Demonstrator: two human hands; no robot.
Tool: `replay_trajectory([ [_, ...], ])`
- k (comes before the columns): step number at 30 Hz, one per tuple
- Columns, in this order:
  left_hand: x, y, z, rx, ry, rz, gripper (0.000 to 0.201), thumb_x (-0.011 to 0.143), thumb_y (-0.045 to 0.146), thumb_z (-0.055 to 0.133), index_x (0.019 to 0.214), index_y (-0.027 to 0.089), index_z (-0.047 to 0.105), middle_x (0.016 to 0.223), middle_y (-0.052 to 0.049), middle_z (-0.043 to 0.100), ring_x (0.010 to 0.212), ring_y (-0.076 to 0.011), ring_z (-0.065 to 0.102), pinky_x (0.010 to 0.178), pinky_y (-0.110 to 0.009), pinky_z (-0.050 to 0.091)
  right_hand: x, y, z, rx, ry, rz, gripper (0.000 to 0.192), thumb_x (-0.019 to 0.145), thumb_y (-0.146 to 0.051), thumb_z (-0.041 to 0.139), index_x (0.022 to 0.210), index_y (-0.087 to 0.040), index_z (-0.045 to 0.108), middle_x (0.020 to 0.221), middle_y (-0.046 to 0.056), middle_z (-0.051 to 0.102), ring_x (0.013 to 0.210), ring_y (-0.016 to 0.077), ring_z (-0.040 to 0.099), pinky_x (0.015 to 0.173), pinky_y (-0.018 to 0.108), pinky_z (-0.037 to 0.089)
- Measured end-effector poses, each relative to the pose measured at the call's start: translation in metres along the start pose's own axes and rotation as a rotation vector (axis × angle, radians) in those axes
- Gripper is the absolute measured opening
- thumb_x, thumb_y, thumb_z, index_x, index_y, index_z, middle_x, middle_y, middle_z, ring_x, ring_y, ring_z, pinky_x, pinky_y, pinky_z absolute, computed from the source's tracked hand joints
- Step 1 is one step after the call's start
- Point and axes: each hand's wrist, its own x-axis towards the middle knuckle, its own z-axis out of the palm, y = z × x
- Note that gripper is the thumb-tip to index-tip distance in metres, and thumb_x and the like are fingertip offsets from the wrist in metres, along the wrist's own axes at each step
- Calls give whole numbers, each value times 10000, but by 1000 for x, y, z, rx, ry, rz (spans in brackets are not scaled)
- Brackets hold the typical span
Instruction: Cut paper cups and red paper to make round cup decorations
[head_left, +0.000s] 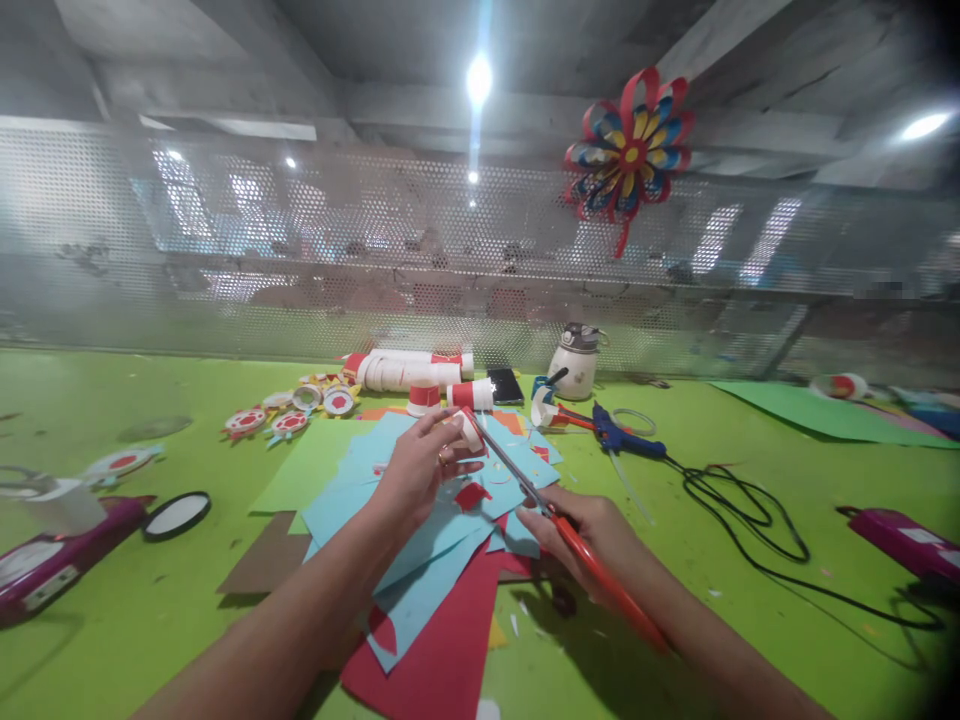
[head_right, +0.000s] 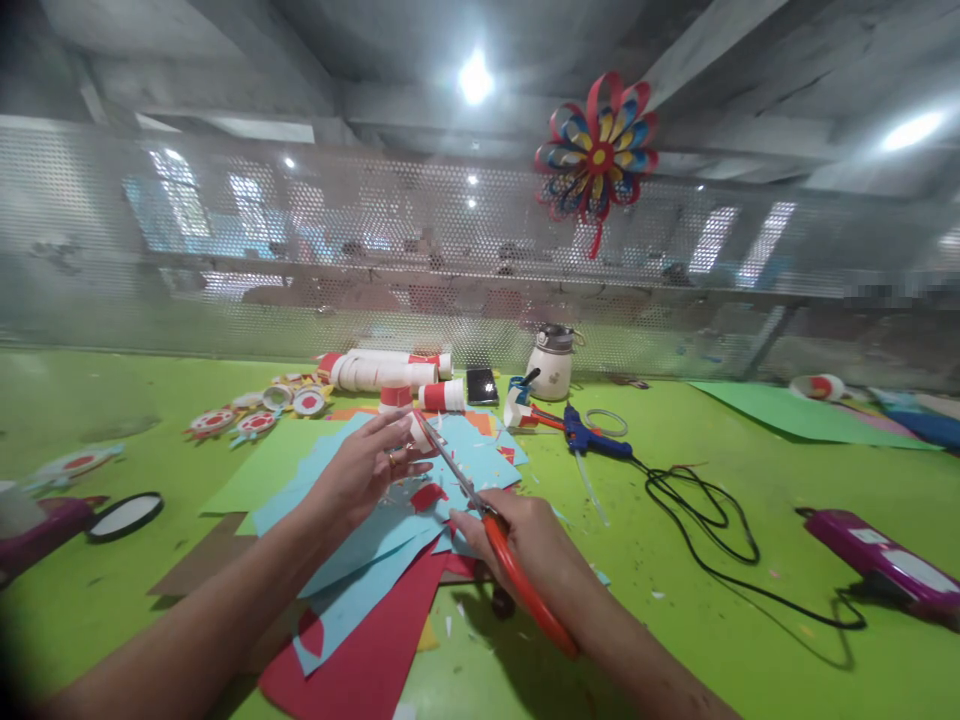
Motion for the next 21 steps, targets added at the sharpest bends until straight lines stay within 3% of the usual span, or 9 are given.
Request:
replay_trajectory([
  [7,3,-4,0,-3,19,46,309,700,264,716,931,111,581,911,-139,678,738,-198,653,792,-416,530,1,3,1,19,-15,31,380,830,-492,472,770,-155,636,568,-22,444,530,121,398,494,230,318],
  [21,3,-5,1,-15,36,61,299,689,252,727,906,105,584,867,-132,685,726,-201,658,788,-428,538,-1,2,2,37,-3,32,417,826,-524,469,793,-150,650,563,-13,453,511,118,395,481,233,314],
])
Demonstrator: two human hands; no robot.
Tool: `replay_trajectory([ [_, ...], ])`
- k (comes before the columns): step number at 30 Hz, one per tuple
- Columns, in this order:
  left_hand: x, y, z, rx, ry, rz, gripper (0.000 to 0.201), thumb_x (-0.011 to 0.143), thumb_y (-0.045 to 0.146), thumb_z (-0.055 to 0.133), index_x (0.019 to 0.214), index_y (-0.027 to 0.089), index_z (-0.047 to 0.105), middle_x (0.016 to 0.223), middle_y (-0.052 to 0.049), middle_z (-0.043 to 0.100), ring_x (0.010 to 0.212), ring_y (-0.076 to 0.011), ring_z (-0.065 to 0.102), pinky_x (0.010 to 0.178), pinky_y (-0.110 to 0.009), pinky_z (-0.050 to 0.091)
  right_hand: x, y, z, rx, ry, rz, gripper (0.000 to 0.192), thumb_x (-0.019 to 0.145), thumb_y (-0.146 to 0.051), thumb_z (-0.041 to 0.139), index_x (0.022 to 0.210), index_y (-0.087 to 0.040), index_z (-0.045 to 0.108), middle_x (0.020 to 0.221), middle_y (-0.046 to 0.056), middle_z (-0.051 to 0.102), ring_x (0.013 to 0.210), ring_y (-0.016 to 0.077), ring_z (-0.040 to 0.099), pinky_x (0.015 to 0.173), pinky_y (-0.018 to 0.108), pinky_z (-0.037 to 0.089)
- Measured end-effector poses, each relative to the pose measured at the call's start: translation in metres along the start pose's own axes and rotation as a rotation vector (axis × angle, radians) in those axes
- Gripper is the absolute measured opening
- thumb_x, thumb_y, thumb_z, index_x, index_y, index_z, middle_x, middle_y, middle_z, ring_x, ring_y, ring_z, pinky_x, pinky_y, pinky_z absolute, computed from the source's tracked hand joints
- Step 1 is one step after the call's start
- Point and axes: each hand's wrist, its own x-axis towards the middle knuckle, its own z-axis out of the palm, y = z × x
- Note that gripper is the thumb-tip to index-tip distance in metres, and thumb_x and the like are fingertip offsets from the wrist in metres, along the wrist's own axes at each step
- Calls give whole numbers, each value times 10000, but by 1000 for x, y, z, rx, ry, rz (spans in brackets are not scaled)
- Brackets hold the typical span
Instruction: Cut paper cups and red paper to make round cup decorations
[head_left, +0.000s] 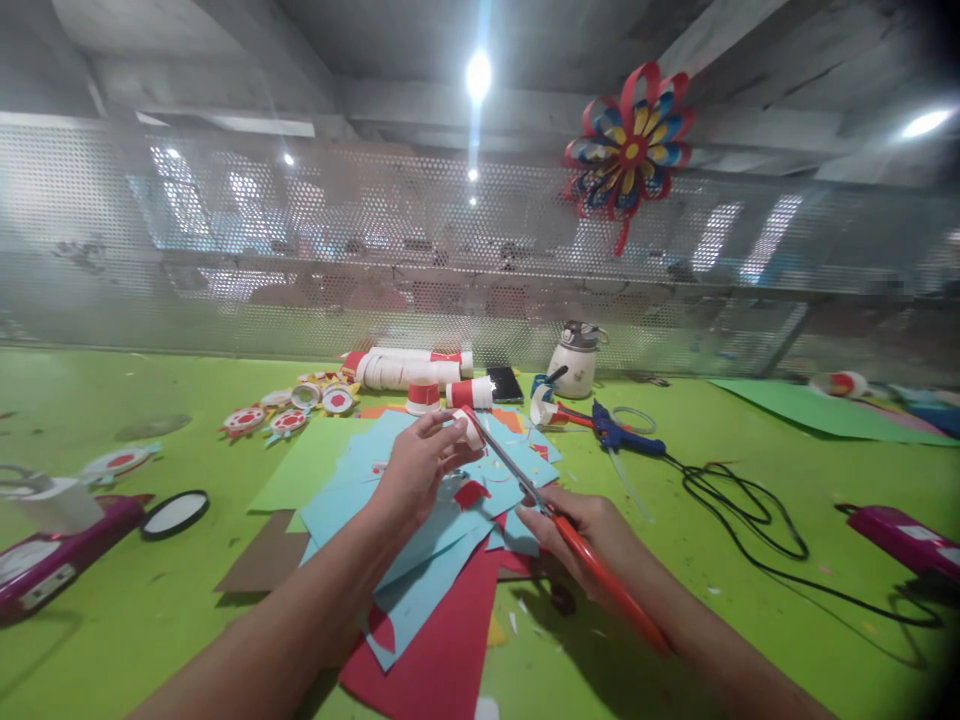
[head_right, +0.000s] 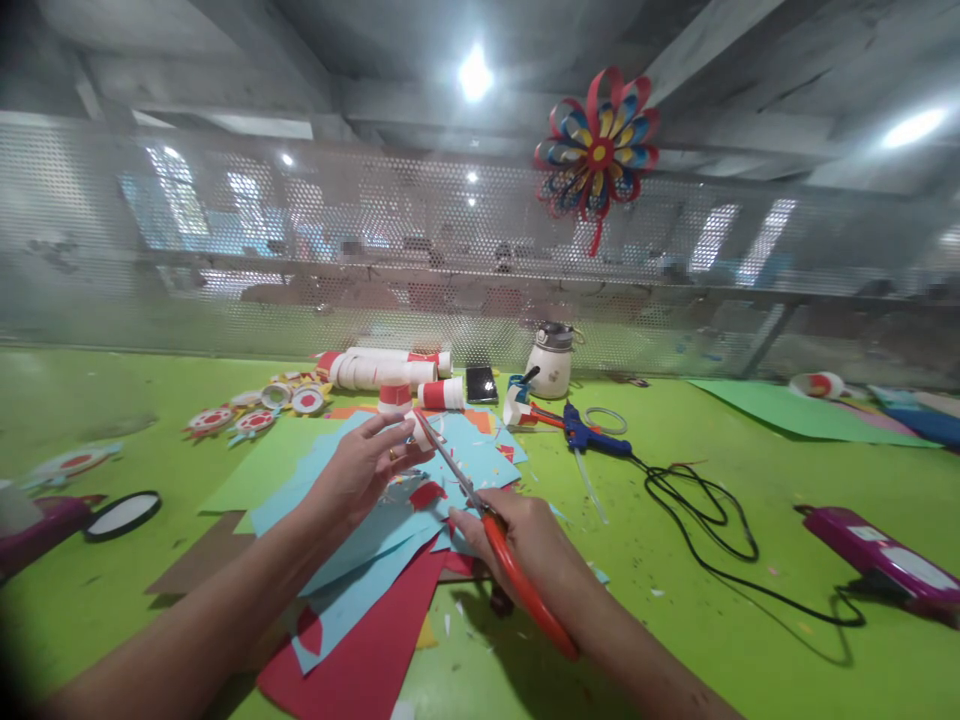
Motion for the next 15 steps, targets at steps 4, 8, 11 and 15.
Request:
replay_trajectory([
  [4,-1,0,1,-11,1,6,285,681,245,730,885,106,587,833,-121,684,720,-196,653,791,-428,537,-1,-3,0,23,-5,26,427,825,-541,458,775,-159,643,550,-20,436,520,121,390,478,225,306],
  [8,-1,1,2,-19,5,1,271,678,240,728,869,105,592,826,-122,685,727,-198,650,800,-432,531,-2,-7,-1,29,6,40,403,819,-531,468,730,-168,620,549,-21,432,522,124,393,484,227,299],
  [11,-2,1,2,-22,11,-2,277,674,239,732,874,105,594,831,-126,687,722,-198,650,809,-436,527,-2,-8,-2,35,1,38,407,823,-538,465,710,-170,599,555,-23,421,527,124,386,486,230,295],
  [15,-2,0,2,-22,18,-4,283,676,236,731,886,104,594,838,-133,689,722,-199,649,813,-437,525,-2,-7,-2,25,-3,15,414,832,-527,458,736,-162,627,551,-22,429,525,126,394,485,231,299],
])
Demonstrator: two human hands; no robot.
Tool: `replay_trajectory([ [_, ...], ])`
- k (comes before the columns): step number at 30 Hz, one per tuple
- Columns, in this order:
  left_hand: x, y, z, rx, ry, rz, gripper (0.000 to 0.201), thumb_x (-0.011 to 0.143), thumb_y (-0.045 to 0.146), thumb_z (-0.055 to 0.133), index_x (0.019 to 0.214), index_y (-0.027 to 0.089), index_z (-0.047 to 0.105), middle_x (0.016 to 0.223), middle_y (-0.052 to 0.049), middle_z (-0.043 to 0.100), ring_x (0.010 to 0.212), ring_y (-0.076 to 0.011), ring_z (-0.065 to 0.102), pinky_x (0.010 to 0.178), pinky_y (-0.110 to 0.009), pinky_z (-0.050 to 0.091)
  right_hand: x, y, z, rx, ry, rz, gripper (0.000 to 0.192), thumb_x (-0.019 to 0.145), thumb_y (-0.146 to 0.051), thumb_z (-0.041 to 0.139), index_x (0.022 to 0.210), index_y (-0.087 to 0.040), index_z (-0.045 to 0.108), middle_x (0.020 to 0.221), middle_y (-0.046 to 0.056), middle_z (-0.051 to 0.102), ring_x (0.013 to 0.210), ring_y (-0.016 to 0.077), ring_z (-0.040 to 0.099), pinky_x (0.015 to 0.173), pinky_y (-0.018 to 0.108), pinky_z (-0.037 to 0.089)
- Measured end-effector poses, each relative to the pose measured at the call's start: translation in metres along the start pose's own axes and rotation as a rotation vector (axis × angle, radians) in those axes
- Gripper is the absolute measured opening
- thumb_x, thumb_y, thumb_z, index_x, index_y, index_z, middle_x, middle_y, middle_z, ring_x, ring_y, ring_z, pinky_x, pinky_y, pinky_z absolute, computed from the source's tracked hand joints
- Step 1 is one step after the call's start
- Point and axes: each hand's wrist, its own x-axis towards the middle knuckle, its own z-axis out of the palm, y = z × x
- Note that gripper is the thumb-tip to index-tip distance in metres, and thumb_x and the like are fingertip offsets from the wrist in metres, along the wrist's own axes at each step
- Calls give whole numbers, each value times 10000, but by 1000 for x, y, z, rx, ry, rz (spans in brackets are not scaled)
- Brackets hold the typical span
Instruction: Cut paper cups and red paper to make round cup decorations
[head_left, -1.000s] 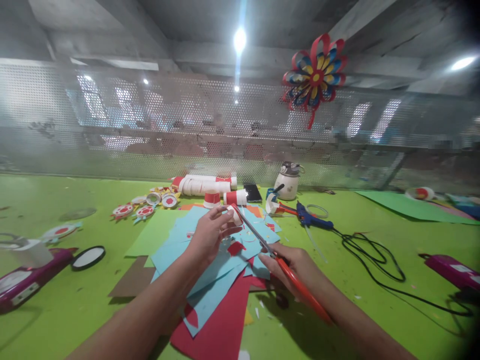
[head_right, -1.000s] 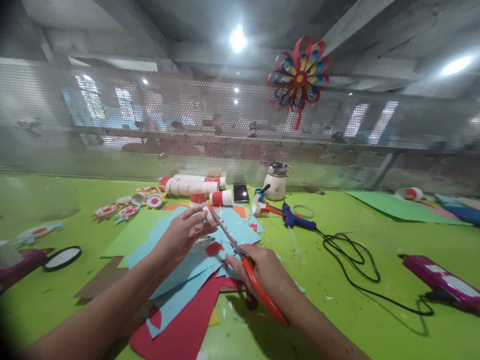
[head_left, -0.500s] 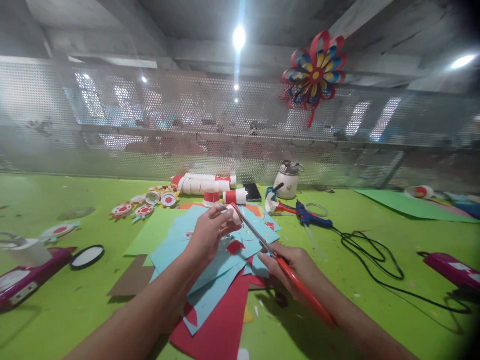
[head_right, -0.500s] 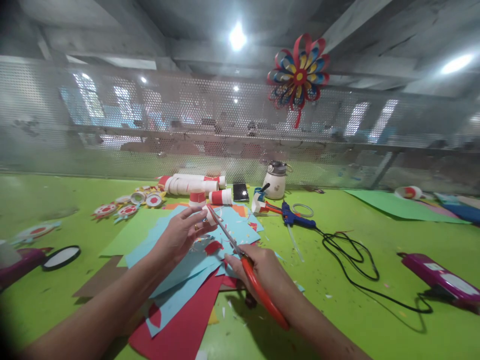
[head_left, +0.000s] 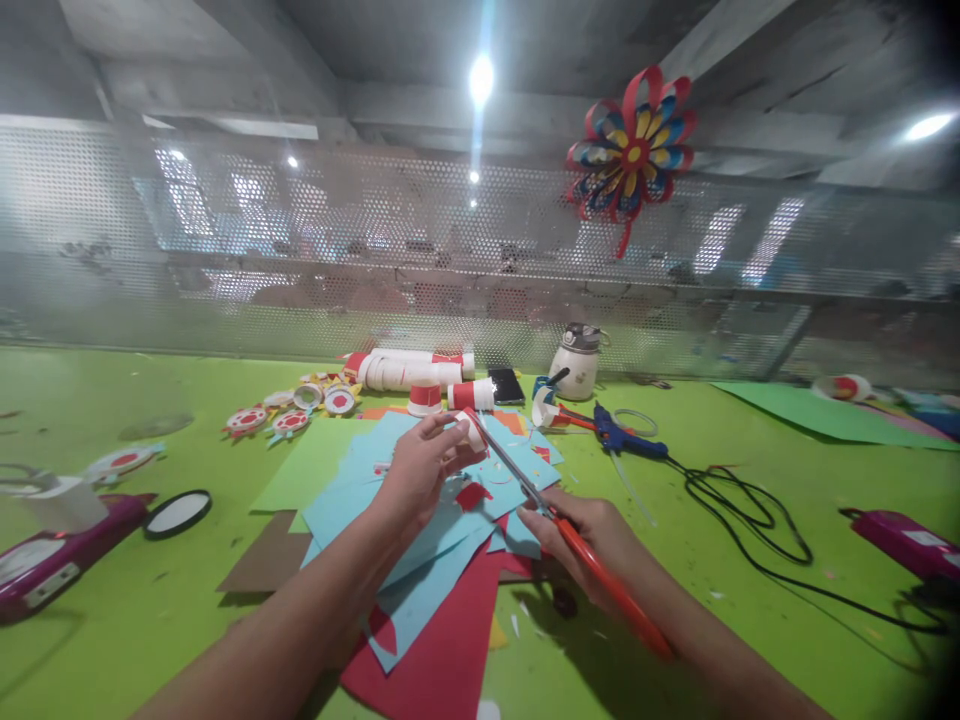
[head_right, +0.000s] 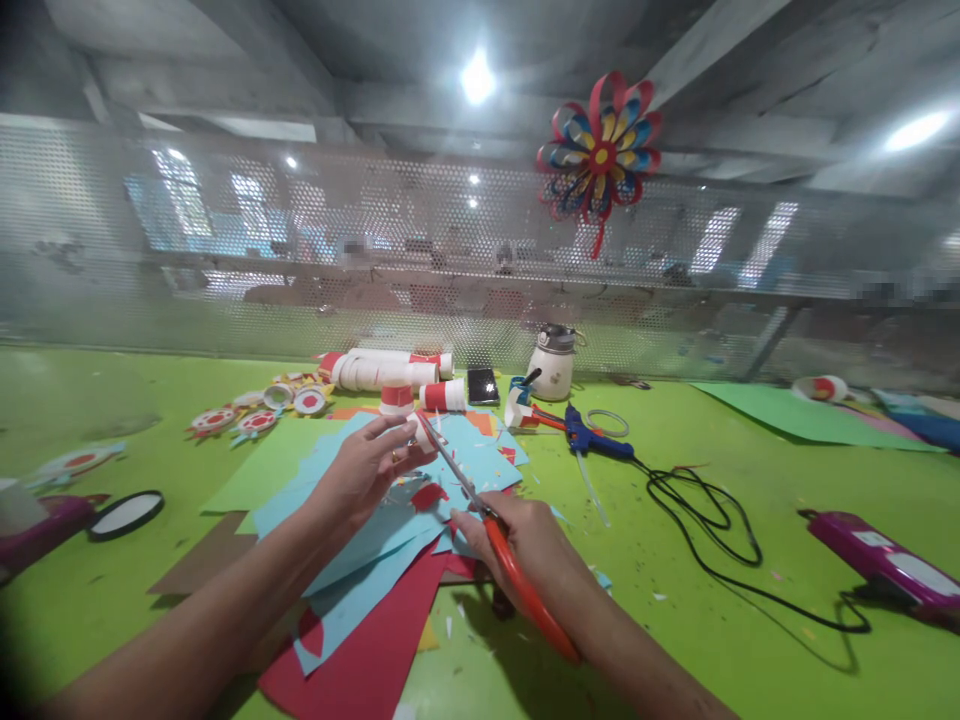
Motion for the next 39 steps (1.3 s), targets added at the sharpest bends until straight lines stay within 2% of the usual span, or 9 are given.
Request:
replay_trajectory([
  [17,-1,-1,0,15,1,17,319,641,232,755,898,114,608,857,-117,687,717,-189,657,740,-376,542,3,6,1,-16,-3,15,382,828,-498,483,762,-162,651,553,-19,461,529,127,413,481,227,313],
  [23,-2,-1,2,25,10,17,329,646,236,750,914,113,605,849,-114,686,702,-179,649,752,-383,541,2,5,2,9,-3,23,418,828,-545,456,714,-173,608,555,-20,439,523,124,389,491,229,316],
  [31,-1,1,1,16,4,11,334,647,230,750,920,112,599,861,-118,683,718,-189,656,780,-405,531,2,5,1,-3,7,8,408,820,-524,476,749,-158,643,527,-25,408,497,111,367,456,214,282],
  [39,0,1,2,-15,11,20,270,668,259,740,859,129,601,869,-118,685,693,-194,661,747,-408,537,3,4,0,-34,-3,-7,403,824,-517,477,751,-156,640,541,-21,445,514,119,387,480,227,307],
])
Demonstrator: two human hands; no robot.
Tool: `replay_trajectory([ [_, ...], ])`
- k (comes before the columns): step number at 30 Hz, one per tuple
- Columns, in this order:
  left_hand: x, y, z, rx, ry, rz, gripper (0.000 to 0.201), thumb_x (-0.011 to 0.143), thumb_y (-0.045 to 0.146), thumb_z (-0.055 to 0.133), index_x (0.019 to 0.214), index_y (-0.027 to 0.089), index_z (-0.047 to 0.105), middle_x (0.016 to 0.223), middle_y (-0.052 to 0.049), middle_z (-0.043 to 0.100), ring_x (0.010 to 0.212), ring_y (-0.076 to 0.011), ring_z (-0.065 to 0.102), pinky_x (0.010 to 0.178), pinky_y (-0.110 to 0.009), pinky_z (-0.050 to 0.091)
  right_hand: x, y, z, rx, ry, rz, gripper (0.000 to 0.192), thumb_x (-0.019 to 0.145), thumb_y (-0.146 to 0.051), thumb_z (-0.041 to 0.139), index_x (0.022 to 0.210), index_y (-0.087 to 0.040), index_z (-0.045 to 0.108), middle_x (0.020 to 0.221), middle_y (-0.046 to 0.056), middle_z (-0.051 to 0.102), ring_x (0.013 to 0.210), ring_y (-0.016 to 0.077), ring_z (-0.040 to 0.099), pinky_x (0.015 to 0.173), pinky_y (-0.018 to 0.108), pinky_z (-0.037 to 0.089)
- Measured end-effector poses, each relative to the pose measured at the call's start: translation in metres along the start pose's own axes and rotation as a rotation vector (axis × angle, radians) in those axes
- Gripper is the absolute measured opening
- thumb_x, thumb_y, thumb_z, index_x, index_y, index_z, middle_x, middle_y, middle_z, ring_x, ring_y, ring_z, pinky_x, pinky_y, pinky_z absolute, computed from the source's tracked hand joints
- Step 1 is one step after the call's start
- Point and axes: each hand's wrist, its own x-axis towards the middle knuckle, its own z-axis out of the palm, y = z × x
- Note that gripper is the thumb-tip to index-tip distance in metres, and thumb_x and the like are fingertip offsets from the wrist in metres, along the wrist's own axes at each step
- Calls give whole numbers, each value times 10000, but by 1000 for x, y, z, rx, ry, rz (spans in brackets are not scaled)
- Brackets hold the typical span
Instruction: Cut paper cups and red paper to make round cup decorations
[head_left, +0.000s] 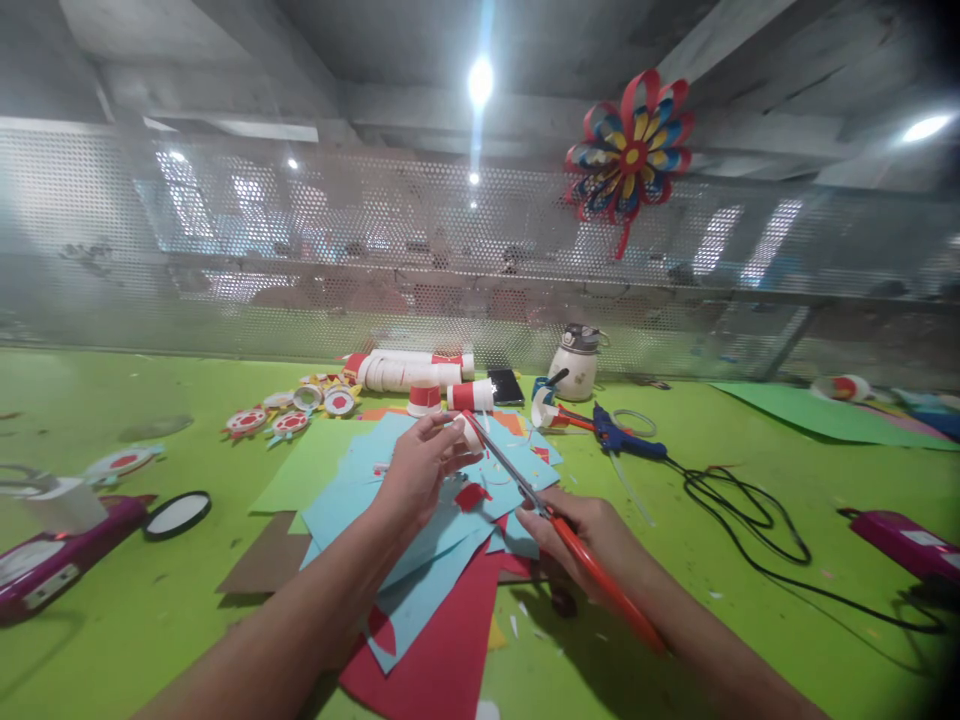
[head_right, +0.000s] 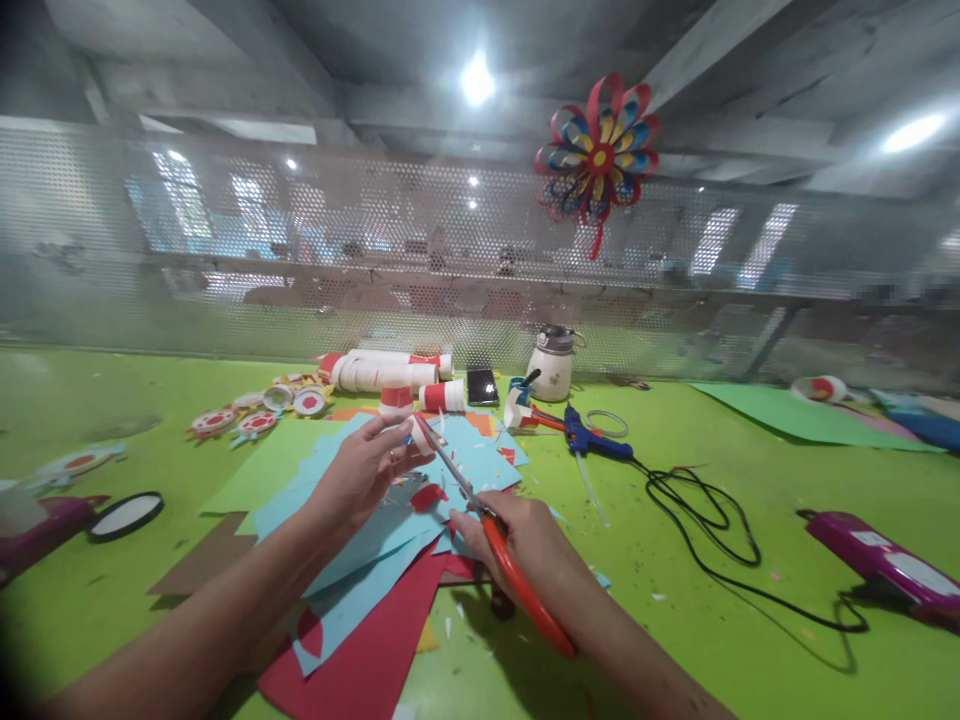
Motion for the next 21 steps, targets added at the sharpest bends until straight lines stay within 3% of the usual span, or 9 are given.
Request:
replay_trajectory([
  [8,-2,-3,1,1,14,7,271,673,237,735,871,132,583,870,-112,684,698,-188,659,753,-405,540,-1,1,2,5,-2,34,419,824,-551,446,680,-178,570,538,-28,410,513,118,363,478,227,299],
  [21,-4,0,4,-14,39,-3,287,635,230,760,839,128,585,830,-100,675,678,-181,652,735,-400,542,-1,3,5,-1,24,-2,427,829,-542,448,746,-165,631,526,-18,436,498,118,377,470,221,310],
])
